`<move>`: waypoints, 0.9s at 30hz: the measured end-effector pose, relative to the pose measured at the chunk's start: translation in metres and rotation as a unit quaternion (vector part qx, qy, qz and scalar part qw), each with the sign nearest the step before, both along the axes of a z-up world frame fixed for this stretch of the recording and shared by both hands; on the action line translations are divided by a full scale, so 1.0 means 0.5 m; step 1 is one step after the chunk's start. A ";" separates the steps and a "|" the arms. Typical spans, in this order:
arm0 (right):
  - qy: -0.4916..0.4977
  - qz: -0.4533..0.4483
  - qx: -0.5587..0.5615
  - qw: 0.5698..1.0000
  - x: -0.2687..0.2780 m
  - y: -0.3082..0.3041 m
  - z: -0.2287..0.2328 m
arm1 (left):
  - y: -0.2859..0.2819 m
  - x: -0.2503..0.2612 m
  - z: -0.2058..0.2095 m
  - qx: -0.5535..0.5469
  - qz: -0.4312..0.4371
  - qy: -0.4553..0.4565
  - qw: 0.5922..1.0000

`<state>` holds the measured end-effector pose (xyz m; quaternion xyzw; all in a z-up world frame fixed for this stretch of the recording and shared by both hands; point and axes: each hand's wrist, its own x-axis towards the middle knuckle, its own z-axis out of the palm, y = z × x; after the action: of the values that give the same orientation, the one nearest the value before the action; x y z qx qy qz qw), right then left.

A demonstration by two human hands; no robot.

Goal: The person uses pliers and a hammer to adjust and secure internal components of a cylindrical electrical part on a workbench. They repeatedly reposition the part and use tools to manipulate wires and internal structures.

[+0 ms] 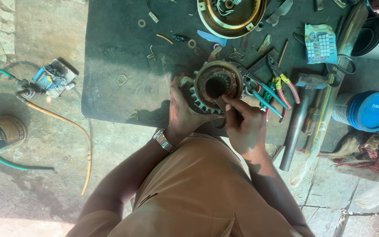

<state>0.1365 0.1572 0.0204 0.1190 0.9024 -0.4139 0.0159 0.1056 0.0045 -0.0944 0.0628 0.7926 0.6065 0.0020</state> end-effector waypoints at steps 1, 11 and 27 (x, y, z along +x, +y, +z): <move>0.019 0.018 0.018 0.999 -0.003 0.000 0.003 | 0.001 0.000 -0.001 -0.008 0.006 0.014 1.000; 0.074 0.067 0.105 0.989 -0.010 -0.003 -0.004 | 0.004 0.000 -0.012 -0.047 0.026 0.069 0.996; 0.024 0.001 -0.008 1.000 0.013 -0.001 -0.016 | 0.001 0.001 -0.009 -0.020 0.016 0.057 0.998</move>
<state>0.1430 0.1568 0.0124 0.1083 0.8993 -0.4236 -0.0041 0.1062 0.0050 -0.0991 0.0843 0.8043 0.5859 -0.0521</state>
